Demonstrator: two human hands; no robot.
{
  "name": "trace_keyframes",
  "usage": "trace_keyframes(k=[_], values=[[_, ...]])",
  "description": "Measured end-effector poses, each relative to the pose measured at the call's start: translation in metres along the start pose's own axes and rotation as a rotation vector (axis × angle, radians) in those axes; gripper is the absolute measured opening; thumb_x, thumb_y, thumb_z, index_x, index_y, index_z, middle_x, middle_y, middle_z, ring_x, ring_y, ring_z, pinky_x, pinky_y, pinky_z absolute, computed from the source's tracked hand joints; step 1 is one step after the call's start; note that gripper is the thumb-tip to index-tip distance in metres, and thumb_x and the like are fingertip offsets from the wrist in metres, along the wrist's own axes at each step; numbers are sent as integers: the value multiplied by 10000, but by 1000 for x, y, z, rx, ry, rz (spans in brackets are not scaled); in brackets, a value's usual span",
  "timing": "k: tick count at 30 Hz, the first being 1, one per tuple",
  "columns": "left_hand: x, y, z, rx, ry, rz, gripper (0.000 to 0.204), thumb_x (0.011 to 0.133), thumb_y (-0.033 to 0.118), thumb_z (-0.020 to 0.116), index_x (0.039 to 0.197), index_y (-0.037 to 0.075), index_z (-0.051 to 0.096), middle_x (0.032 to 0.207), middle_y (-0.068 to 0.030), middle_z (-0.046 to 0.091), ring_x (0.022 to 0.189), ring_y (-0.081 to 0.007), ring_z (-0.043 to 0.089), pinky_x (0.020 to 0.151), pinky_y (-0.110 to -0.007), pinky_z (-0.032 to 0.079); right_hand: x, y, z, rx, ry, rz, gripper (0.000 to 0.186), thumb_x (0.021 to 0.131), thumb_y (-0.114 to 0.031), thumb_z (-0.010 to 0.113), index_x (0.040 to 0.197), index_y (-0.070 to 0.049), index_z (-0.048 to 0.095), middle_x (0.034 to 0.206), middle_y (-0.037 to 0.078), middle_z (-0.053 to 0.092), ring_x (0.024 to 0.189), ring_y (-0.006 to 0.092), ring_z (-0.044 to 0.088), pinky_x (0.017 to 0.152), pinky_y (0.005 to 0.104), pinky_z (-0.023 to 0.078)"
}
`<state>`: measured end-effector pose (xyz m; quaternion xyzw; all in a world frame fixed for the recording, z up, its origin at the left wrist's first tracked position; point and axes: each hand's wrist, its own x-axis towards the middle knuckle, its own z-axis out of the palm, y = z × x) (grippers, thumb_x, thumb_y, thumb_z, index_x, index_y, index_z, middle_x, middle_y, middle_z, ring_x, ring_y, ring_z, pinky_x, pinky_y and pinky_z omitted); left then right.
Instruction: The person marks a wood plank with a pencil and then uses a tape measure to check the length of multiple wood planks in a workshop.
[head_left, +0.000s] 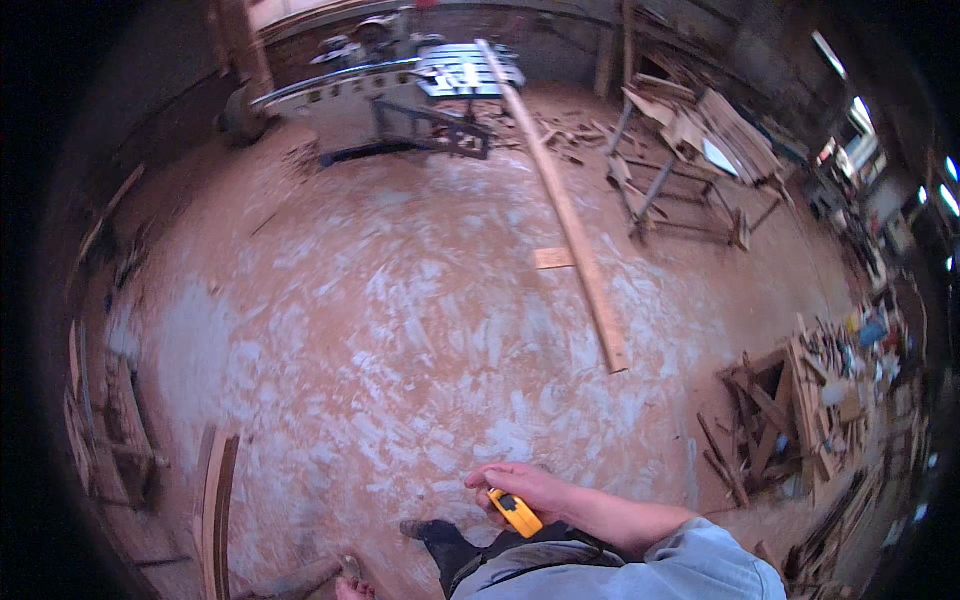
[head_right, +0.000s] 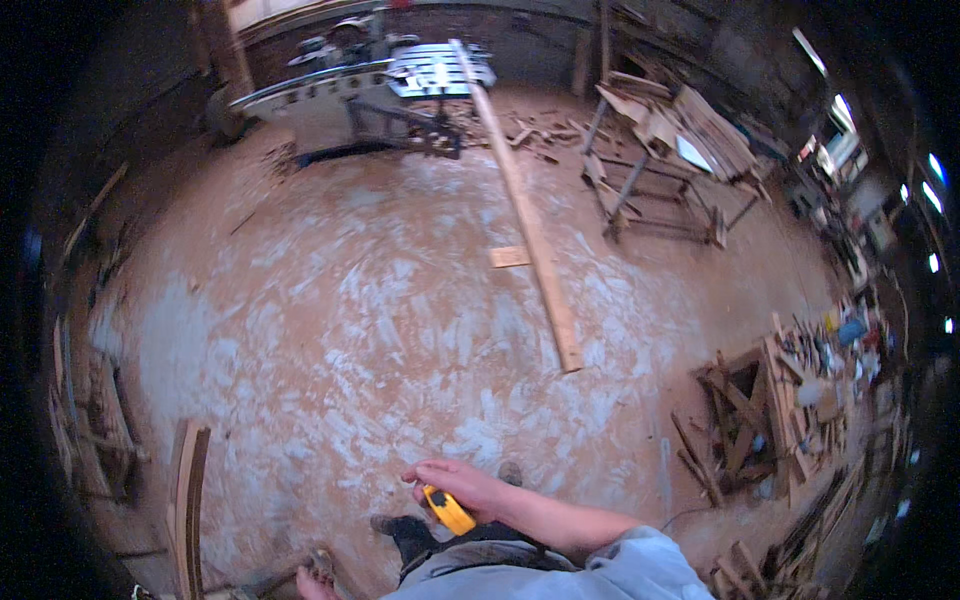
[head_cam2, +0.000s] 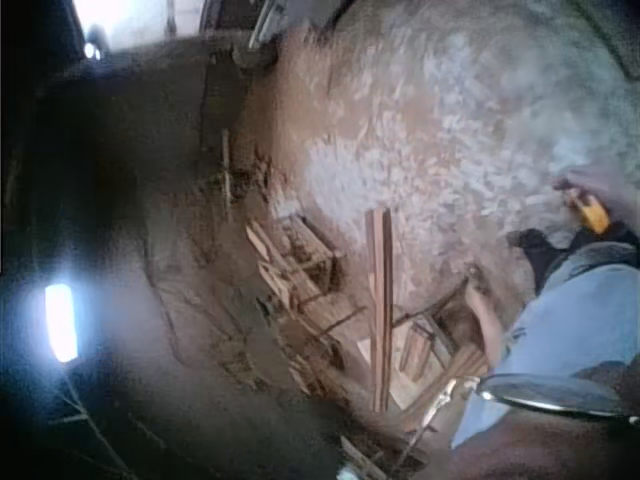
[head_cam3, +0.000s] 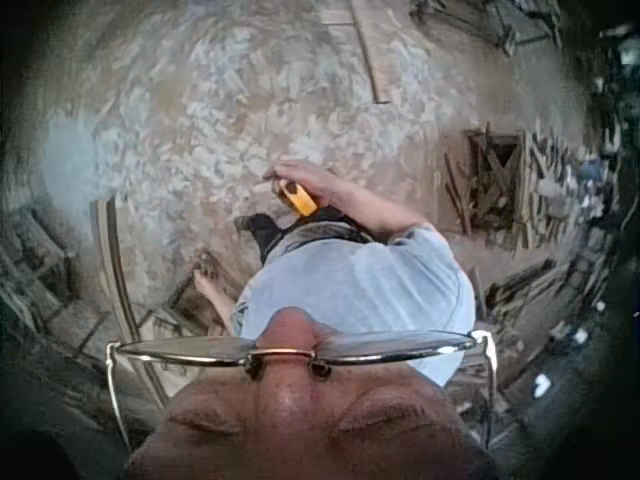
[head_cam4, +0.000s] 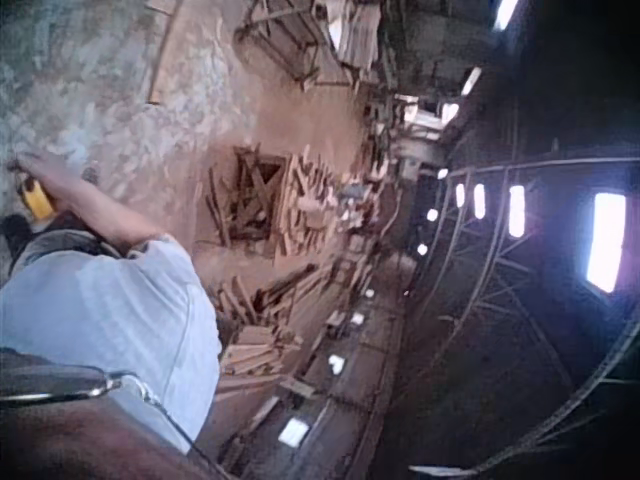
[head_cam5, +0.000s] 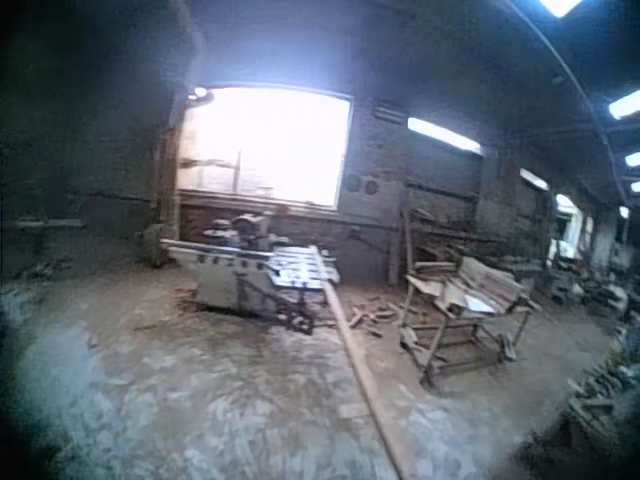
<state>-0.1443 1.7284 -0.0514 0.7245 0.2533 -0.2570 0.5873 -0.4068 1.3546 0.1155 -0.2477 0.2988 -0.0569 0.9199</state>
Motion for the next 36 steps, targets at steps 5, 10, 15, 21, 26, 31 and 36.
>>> trace_keyframes(k=[5, 10, 15, 21, 26, 31, 36], values=[[-24, -43, 144, 163, -290, -82, 332, 944, 386, 550, 1052, 72, 563, 892, -98, 593, 592, -190, 502, 495, -301, 421, -109, -68, -128, 252, 374, -206, 302, 976, -366, 565, 1089, -91, 618, 881, 62, 636, 667, 187, 616, 529, 327, 509], [-101, -33, 314, 480, -675, 53, 394, 944, 237, 538, 1257, 1, 499, 950, -127, 626, 741, -222, 655, 598, -307, 526, -193, -79, -262, 639, 707, -467, 364, 943, -491, 548, 1050, -146, 596, 822, 63, 613, 650, 233, 589, 532, 407, 481], [-184, -25, 450, 702, -844, 250, 454, 947, 198, 551, 1332, -34, 486, 969, -106, 632, 728, -158, 625, 603, -263, 506, -230, -86, -322, 645, 742, -524, 412, 971, -552, 457, 1076, -171, 576, 891, 61, 624, 767, 261, 598, 640, 423, 463], [-201, -24, 555, 615, -837, 259, 416, 953, 200, 565, 1293, -33, 506, 923, -75, 631, 724, -139, 603, 622, -263, 498, -229, -160, -376, 557, 601, -578, 309, 960, -403, 514, 1140, -156, 558, 957, 92, 635, 831, 320, 618, 674, 469, 480], [-213, 7, 642, 561, -679, 587, 395, 950, 160, 547, 1281, -54, 525, 1046, -129, 657, 833, -163, 646, 708, -288, 533, -231, -229, -428, 460, 561, -468, 296, 959, -262, 544, 1236, -158, 524, 1092, 115, 631, 922, 348, 639, 670, 568, 523], [-292, 42, 732, 383, -662, 904, 341, 953, 137, 572, 1239, -48, 561, 1058, -106, 660, 926, -152, 626, 821, -290, 512, -215, -283, -487, 400, 613, -333, 309, 957, -281, 564, 1242, -167, 532, 1089, 119, 657, 929, 357, 668, 683, 619, 556], [-392, 5, 804, 511, -986, 649, 378, 957, 183, 600, 1273, -20, 559, 1029, -63, 654, 946, -132, 597, 854, -299, 490, -186, -380, -497, 342, 506, -250, 336, 976, -188, 548, 1291, -104, 465, 1157, 124, 605, 981, 342, 648, 699, 625, 566]])
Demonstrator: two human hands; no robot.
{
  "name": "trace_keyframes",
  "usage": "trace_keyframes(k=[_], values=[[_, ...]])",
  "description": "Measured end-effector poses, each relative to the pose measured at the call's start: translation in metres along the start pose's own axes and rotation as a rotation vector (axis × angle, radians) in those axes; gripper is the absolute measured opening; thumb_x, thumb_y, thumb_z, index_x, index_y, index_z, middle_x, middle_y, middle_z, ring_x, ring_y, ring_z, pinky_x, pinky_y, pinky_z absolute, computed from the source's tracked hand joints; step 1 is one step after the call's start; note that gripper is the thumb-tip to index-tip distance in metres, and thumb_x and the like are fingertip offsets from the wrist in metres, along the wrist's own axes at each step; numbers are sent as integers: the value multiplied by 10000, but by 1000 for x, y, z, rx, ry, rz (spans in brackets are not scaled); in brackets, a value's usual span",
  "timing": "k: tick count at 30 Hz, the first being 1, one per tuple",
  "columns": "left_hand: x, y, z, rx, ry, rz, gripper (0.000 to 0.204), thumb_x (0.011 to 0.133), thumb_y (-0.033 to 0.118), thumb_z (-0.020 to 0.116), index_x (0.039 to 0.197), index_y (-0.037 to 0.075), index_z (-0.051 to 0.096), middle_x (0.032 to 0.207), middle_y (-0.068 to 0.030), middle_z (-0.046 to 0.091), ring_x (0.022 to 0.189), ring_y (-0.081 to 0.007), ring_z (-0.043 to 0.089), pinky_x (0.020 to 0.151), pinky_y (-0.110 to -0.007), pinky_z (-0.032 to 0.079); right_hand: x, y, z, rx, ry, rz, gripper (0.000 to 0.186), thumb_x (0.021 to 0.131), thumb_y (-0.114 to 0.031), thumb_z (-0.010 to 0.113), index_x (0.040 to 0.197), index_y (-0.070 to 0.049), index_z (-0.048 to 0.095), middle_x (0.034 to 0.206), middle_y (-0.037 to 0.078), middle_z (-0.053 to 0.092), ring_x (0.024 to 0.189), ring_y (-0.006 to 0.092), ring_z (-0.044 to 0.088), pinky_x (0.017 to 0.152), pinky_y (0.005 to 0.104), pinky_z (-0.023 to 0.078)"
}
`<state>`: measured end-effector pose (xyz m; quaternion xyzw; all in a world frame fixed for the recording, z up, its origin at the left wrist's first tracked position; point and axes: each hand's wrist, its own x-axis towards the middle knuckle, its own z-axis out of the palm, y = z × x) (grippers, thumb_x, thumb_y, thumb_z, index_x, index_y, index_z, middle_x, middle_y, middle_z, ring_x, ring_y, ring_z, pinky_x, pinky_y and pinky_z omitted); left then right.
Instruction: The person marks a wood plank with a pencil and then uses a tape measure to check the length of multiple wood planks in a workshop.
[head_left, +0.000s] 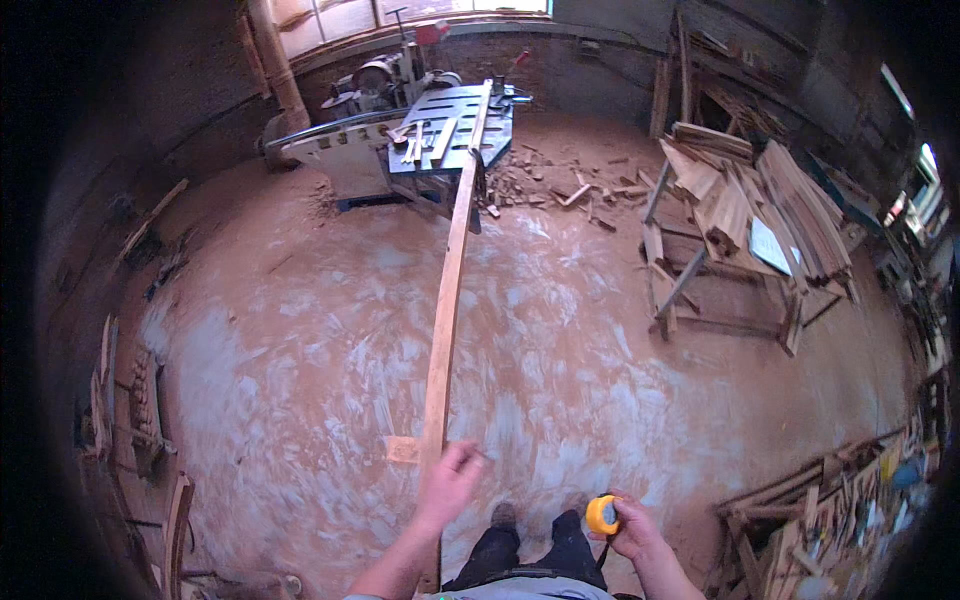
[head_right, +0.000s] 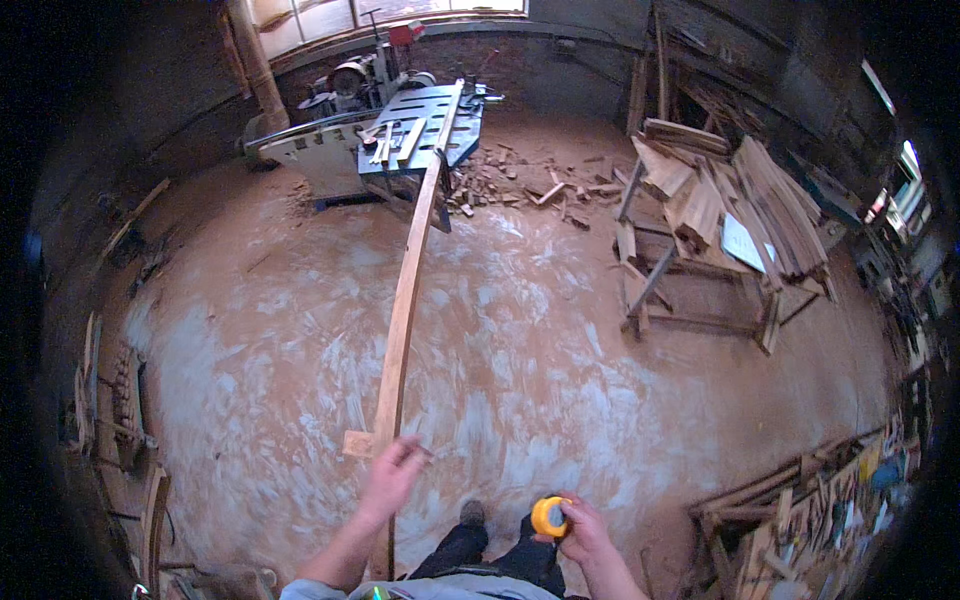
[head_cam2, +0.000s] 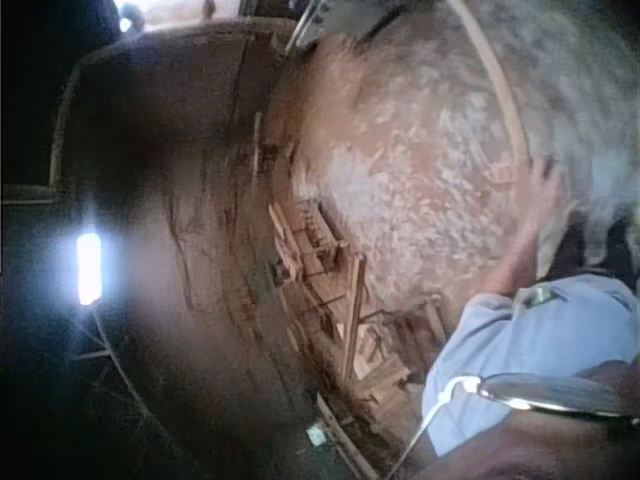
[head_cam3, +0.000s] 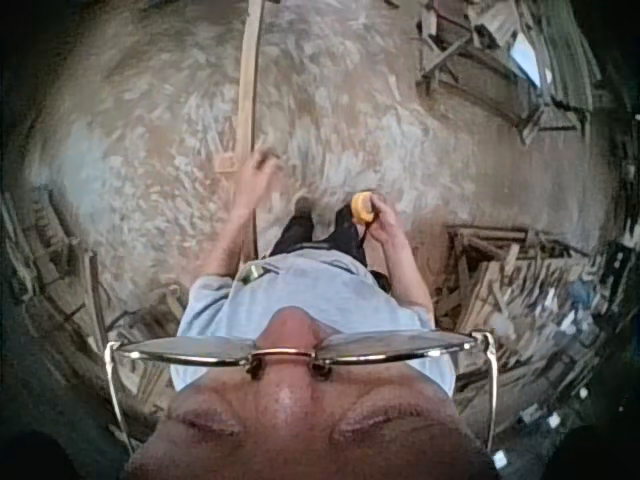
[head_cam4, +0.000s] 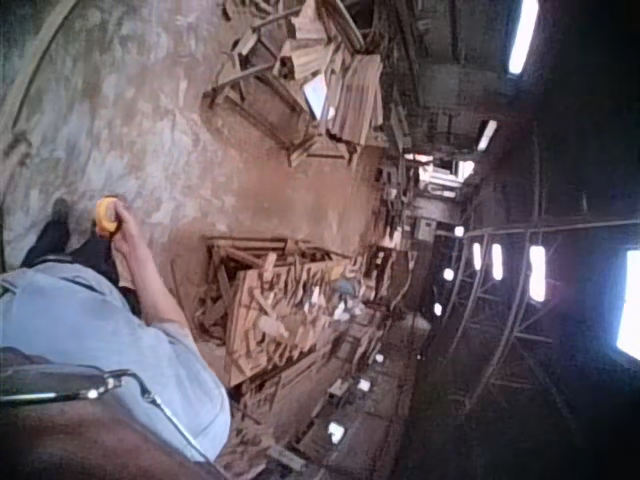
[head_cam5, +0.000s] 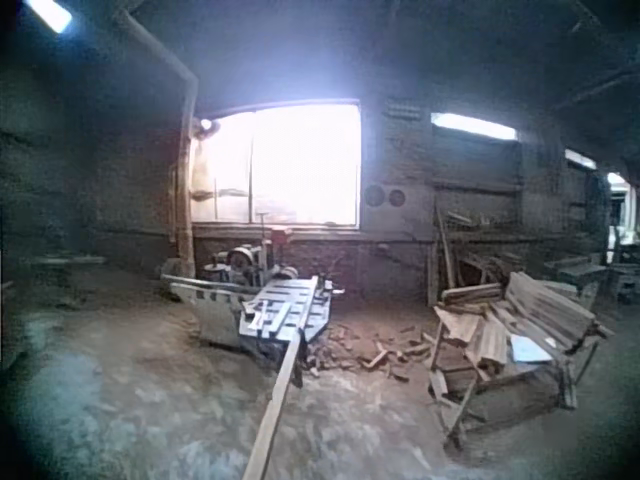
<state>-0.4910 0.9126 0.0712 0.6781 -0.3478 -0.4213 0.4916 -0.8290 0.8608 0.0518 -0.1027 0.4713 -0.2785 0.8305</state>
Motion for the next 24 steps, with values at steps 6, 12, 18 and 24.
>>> trace_keyframes(k=[6, 12, 18, 24], values=[[20, 18, 125, -90, -462, -343, 538, 995, 302, 555, 1421, -3, 434, 1138, -94, 635, 958, -143, 604, 849, -291, 495, 72, -84, 4, -237, -169, -90, 368, 931, -57, 595, 1273, -40, 460, 1144, 164, 591, 983, 304, 650, 790, 538, 577], [81, 51, 195, -410, -482, -560, 582, 1025, 421, 464, 1461, 48, 362, 1223, -106, 604, 1044, -184, 629, 862, -373, 546, 113, -154, 34, -499, -285, -176, 400, 932, -18, 590, 1308, 17, 459, 1158, 119, 593, 1080, 194, 584, 960, 333, 478], [185, 65, 210, -742, -521, -708, 548, 1033, 491, 338, 1382, 86, 459, 1301, -131, 583, 1166, -289, 596, 910, -482, 538, 180, -221, 74, -838, -417, -357, 475, 945, -157, 608, 1347, 41, 452, 1245, 169, 591, 1159, 226, 573, 1008, 350, 452], [301, 59, 204, -896, -612, -719, 545, 1011, 489, 363, 1366, 95, 488, 1341, -140, 565, 1232, -335, 549, 1008, -570, 446, 248, -290, 131, -1205, -442, -586, 510, 914, -225, 622, 1328, 41, 490, 1282, 214, 570, 1198, 319, 558, 1022, 400, 438]])
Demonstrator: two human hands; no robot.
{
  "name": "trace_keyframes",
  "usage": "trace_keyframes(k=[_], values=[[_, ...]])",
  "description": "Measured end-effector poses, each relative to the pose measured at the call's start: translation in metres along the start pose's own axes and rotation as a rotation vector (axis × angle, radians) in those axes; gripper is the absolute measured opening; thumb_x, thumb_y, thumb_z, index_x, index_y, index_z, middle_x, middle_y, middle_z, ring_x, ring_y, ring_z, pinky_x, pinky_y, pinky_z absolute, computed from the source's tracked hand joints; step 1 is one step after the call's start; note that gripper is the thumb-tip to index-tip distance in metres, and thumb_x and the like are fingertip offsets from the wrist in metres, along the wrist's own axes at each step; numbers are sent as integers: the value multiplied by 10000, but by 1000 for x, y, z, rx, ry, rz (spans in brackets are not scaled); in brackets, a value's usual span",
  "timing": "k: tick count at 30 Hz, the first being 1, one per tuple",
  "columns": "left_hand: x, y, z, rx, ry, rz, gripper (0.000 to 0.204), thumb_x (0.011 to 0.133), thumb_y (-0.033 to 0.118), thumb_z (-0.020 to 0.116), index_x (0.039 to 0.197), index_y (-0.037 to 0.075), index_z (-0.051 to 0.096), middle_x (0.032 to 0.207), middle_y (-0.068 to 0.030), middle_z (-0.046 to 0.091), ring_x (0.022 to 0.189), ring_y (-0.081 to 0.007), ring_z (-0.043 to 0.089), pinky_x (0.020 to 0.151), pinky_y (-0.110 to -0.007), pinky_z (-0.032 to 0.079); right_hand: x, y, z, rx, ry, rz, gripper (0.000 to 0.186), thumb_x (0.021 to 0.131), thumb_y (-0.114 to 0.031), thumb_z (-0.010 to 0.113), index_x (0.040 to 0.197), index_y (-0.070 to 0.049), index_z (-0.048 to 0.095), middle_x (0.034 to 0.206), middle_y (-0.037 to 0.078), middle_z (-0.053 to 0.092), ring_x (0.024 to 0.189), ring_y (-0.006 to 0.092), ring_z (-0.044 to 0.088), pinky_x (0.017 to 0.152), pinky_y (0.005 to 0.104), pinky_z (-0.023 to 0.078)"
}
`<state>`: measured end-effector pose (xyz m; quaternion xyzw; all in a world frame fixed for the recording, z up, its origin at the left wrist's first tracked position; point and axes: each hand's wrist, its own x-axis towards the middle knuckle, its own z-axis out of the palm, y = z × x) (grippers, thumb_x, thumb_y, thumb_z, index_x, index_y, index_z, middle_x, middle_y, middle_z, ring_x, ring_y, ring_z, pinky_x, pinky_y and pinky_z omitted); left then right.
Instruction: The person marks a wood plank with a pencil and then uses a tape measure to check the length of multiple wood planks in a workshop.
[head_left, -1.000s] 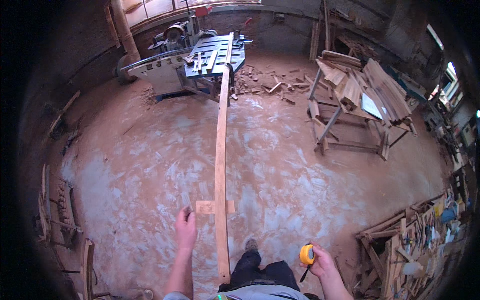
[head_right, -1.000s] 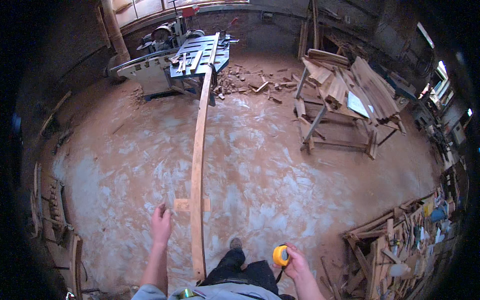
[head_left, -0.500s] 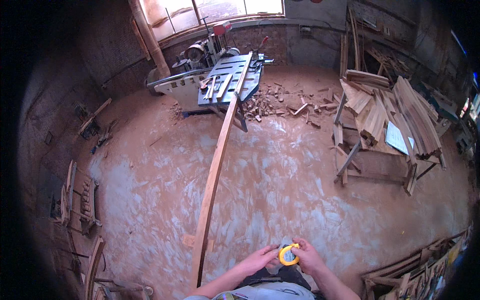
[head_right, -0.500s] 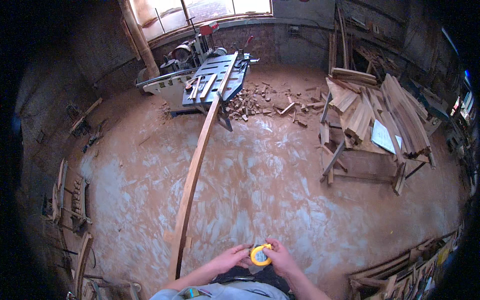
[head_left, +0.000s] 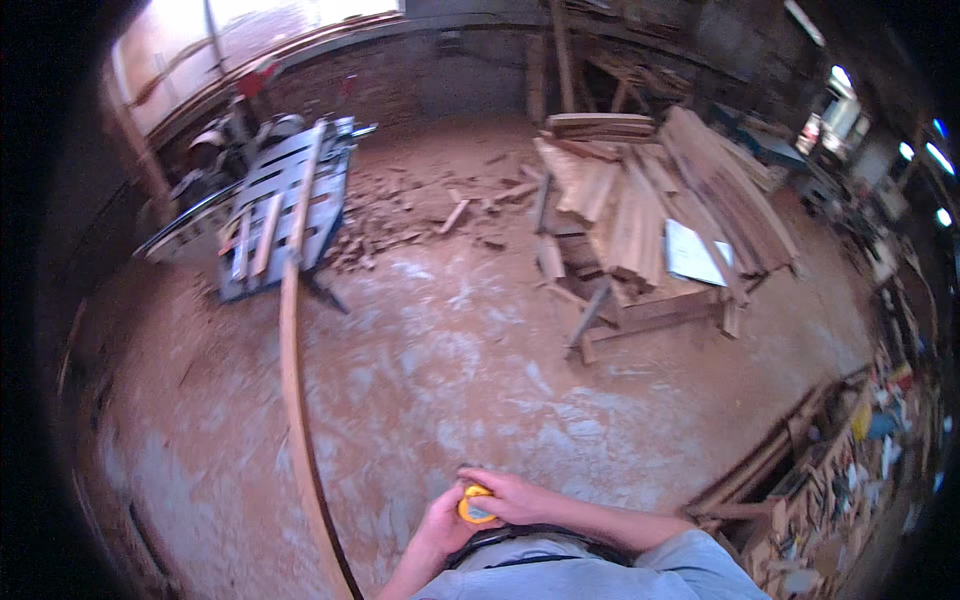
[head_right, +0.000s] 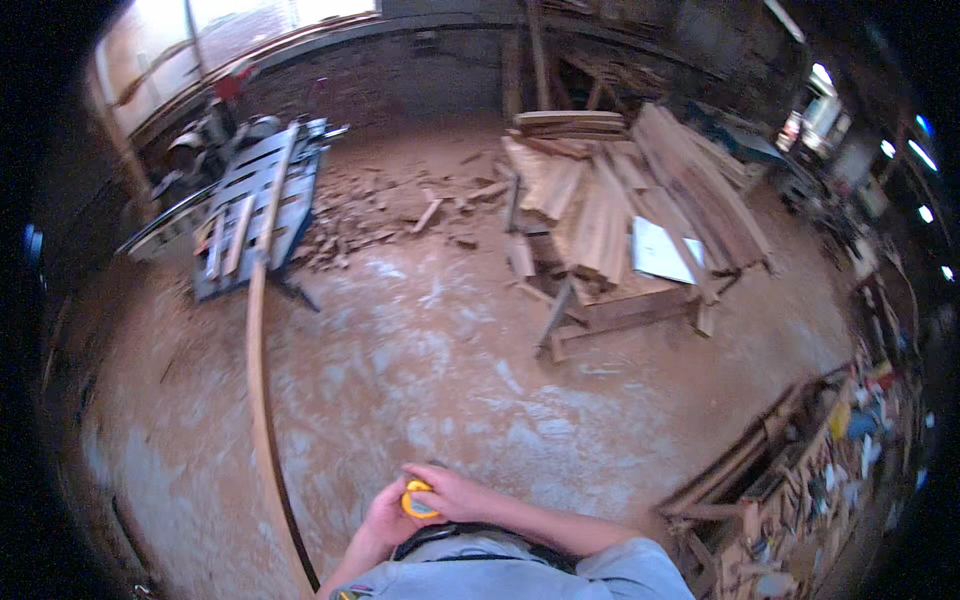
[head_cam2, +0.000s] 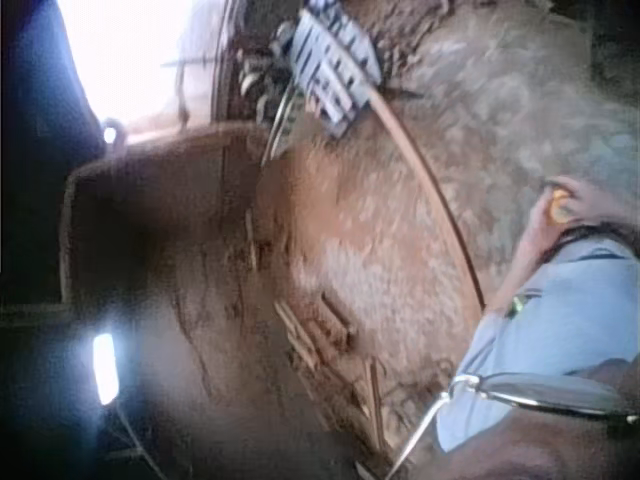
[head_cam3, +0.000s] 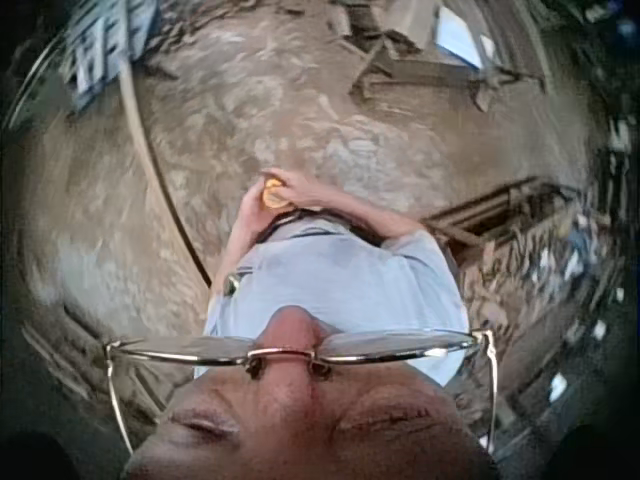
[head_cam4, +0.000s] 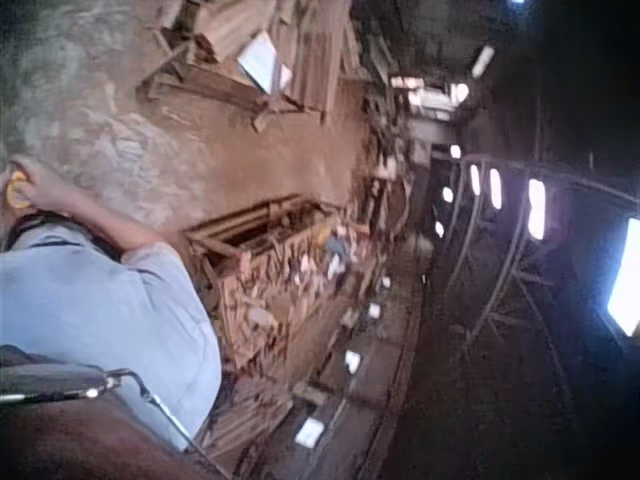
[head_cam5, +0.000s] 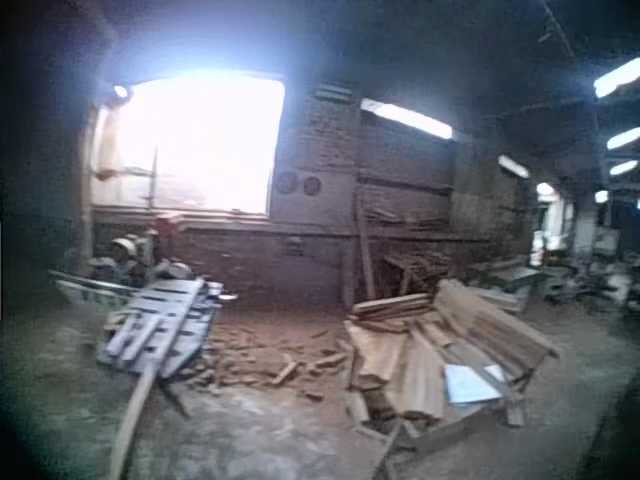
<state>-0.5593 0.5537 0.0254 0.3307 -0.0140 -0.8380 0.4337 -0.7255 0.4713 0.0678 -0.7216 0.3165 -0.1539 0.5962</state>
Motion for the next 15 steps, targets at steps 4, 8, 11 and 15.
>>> trace_keyframes(k=[4, 8, 11, 15], values=[[32, 83, 20, -57, -10, 44, 427, 1020, 395, 392, 1307, 106, 521, 1288, -98, 591, 1169, -287, 585, 970, -518, 489, 62, -29, -42, -206, 53, -67, 599, 882, -225, 649, 1369, 48, 431, 1320, 246, 524, 1235, 373, 512, 1046, 422, 417], [68, 150, 20, -119, 75, 97, 352, 984, 342, 481, 1252, 132, 571, 1241, -59, 626, 1146, -274, 592, 948, -494, 488, 123, -41, -67, -342, 118, -145, 735, 847, -245, 695, 1407, 83, 349, 1379, 274, 454, 1293, 408, 443, 1090, 451, 368], [101, 193, 23, -82, 86, 145, 355, 968, 344, 517, 1265, 156, 568, 1249, -46, 627, 1150, -271, 589, 949, -497, 482, 169, -36, -94, -381, 136, -197, 798, 814, -267, 729, 1405, 97, 335, 1395, 283, 431, 1318, 421, 409, 1109, 468, 345], [148, 248, 24, 13, 103, 197, 415, 972, 328, 505, 1337, 132, 508, 1293, -65, 592, 1180, -259, 572, 959, -464, 489, 233, -19, -139, -387, 83, -243, 810, 790, -279, 738, 1401, 84, 348, 1400, 273, 427, 1338, 419, 382, 1117, 470, 332]])
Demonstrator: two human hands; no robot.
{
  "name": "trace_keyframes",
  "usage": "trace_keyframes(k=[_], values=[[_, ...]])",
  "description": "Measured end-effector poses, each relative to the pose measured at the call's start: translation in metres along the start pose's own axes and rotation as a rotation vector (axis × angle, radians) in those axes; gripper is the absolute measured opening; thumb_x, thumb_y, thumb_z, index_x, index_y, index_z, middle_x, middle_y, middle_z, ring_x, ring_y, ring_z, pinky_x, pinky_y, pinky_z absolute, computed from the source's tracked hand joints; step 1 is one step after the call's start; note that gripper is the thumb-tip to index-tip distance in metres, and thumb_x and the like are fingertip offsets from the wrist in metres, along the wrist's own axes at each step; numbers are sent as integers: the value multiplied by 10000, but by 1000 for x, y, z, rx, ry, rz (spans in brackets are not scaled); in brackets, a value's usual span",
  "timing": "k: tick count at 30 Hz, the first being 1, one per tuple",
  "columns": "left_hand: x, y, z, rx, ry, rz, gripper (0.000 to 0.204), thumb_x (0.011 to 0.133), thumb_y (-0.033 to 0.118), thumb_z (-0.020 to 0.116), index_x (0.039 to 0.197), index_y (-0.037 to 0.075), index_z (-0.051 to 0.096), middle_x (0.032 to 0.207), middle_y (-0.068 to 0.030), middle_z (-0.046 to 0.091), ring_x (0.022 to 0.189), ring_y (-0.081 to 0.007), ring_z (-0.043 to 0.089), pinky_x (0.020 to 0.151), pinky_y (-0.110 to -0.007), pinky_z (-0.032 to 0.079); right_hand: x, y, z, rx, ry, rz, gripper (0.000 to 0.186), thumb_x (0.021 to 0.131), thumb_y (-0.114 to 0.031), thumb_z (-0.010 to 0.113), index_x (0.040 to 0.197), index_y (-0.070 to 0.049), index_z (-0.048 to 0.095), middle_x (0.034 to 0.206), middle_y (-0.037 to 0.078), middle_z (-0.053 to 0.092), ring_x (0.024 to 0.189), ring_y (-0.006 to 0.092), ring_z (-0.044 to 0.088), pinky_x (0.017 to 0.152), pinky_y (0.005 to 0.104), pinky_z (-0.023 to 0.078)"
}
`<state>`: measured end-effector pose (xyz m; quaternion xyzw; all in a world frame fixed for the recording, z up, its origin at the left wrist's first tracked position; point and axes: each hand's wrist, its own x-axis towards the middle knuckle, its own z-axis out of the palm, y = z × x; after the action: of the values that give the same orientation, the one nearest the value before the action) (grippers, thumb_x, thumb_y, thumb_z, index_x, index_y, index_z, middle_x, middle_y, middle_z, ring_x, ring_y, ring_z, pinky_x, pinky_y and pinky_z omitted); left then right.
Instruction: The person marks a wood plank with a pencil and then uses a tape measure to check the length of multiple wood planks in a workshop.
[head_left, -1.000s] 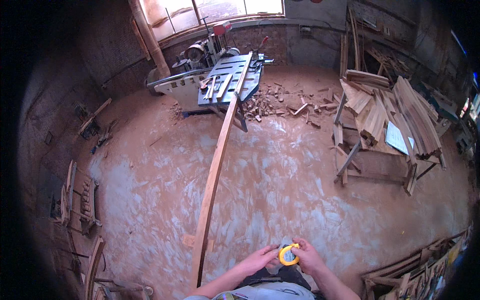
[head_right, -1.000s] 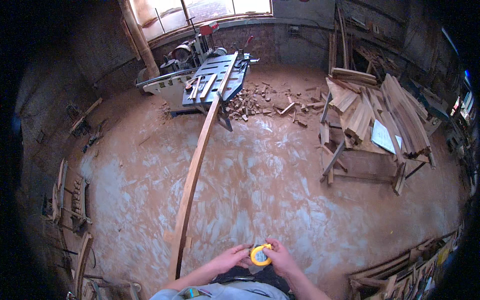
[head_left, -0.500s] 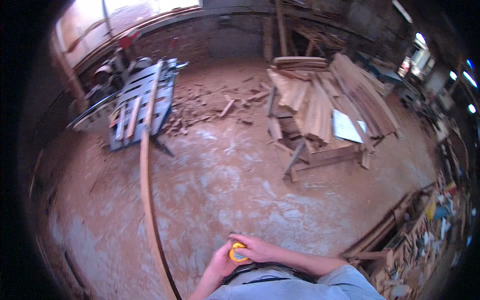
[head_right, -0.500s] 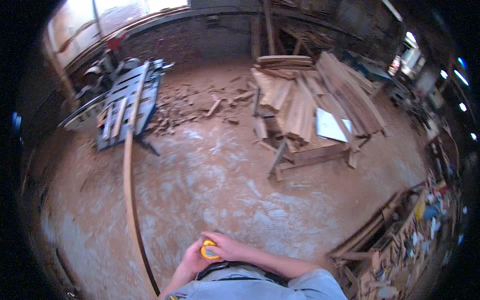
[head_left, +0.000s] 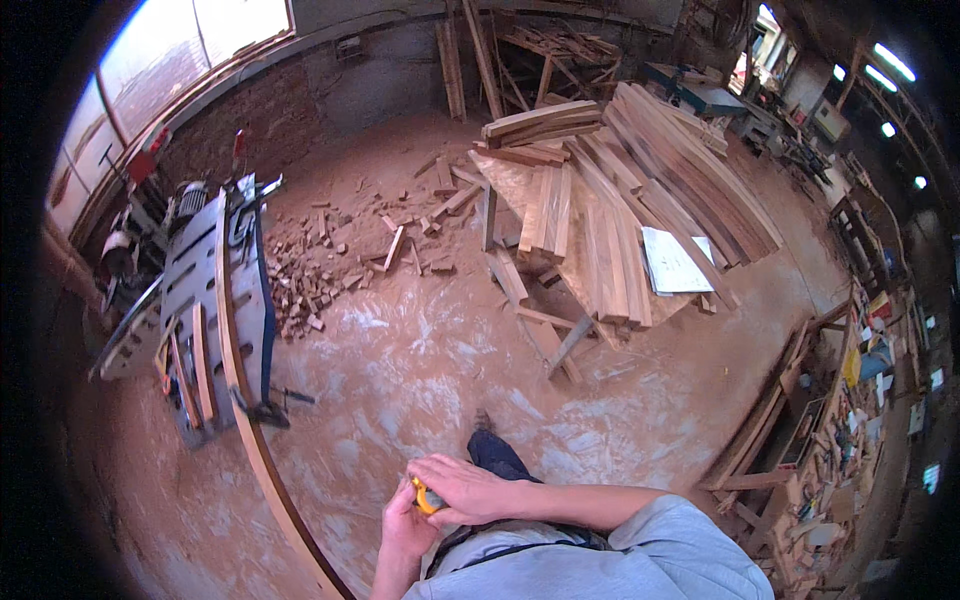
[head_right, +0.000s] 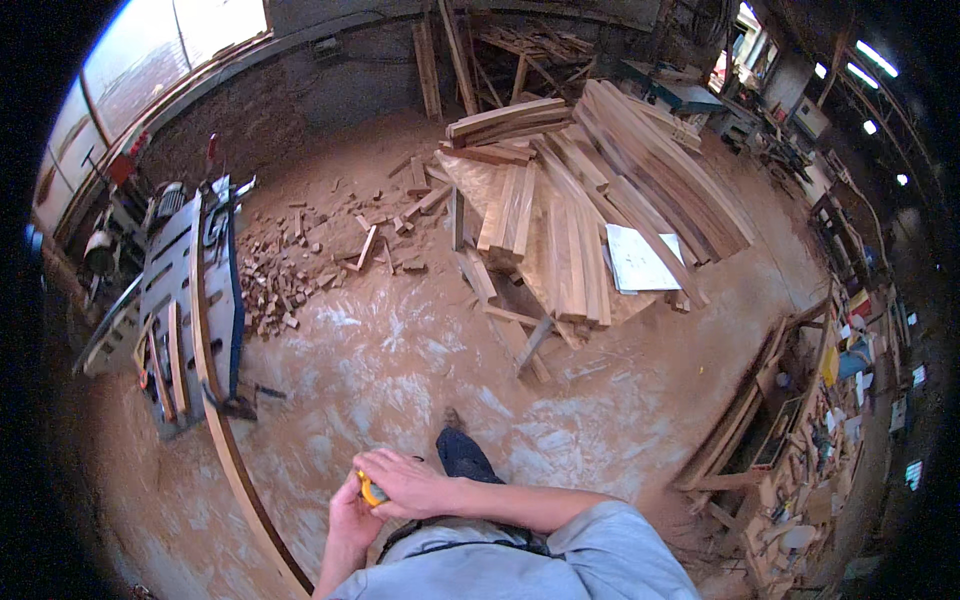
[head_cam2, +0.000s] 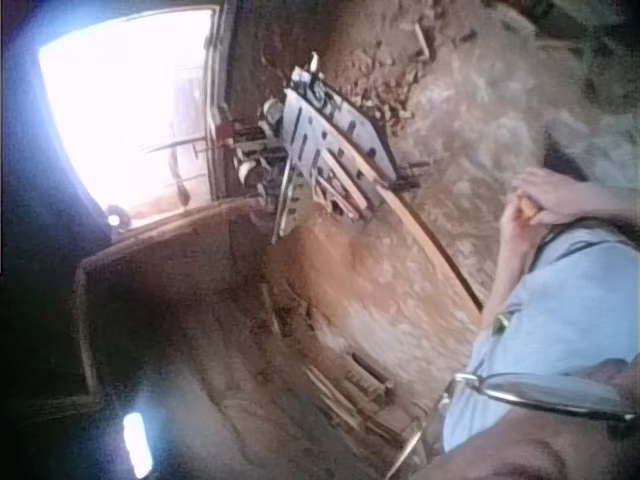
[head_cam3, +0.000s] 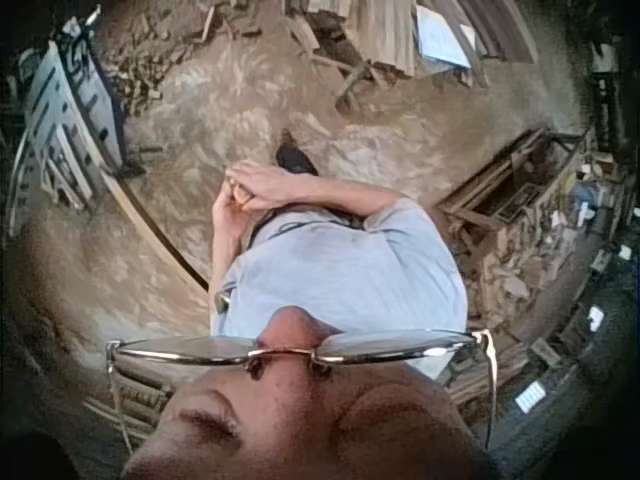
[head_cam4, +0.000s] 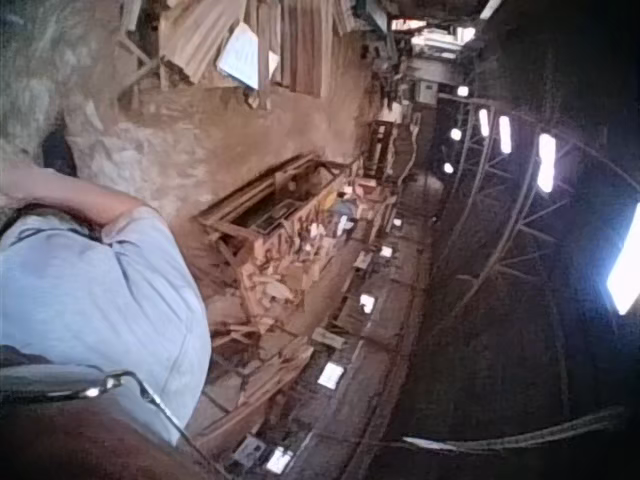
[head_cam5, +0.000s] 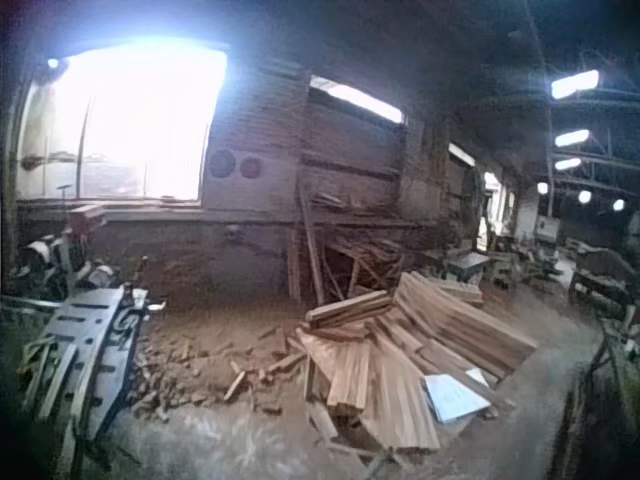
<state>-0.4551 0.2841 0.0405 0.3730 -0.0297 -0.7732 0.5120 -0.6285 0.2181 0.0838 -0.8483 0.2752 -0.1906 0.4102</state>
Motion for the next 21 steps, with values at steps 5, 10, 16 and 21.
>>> trace_keyframes(k=[5, 10, 16, 21], values=[[47, 79, 22, 16, 67, -30, 498, 910, 252, 517, 1391, 131, 471, 1284, -112, 584, 1117, -303, 604, 780, -488, 581, 78, 66, -39, 211, 4, 21, 702, 850, -293, 684, 1382, 67, 402, 1398, 254, 448, 1331, 393, 409, 1117, 440, 338], [109, 136, 24, 56, 189, 23, 417, 839, 313, 589, 1225, 155, 598, 1121, -100, 657, 948, -336, 654, 641, -495, 577, 126, 154, -91, 440, 87, 519, 676, 886, -354, 686, 1386, 30, 444, 1293, 224, 567, 1172, 339, 569, 997, 403, 460], [174, 195, 46, -3, 184, 10, 344, 851, 333, 619, 1125, 126, 613, 1110, -90, 656, 943, -346, 653, 646, -513, 571, 139, 227, -171, 282, 389, 778, 736, 849, -367, 715, 1414, 6, 426, 1249, 205, 606, 1105, 290, 614, 947, 393, 497], [238, 252, 48, 103, 140, -45, 315, 841, 353, 609, 1075, 142, 619, 1071, -86, 662, 940, -340, 642, 615, -487, 550, 145, 264, -226, 34, 590, 993, 826, 824, -401, 730, 1445, 14, 376, 1371, 247, 513, 1224, 344, 553, 1014, 419, 458]])
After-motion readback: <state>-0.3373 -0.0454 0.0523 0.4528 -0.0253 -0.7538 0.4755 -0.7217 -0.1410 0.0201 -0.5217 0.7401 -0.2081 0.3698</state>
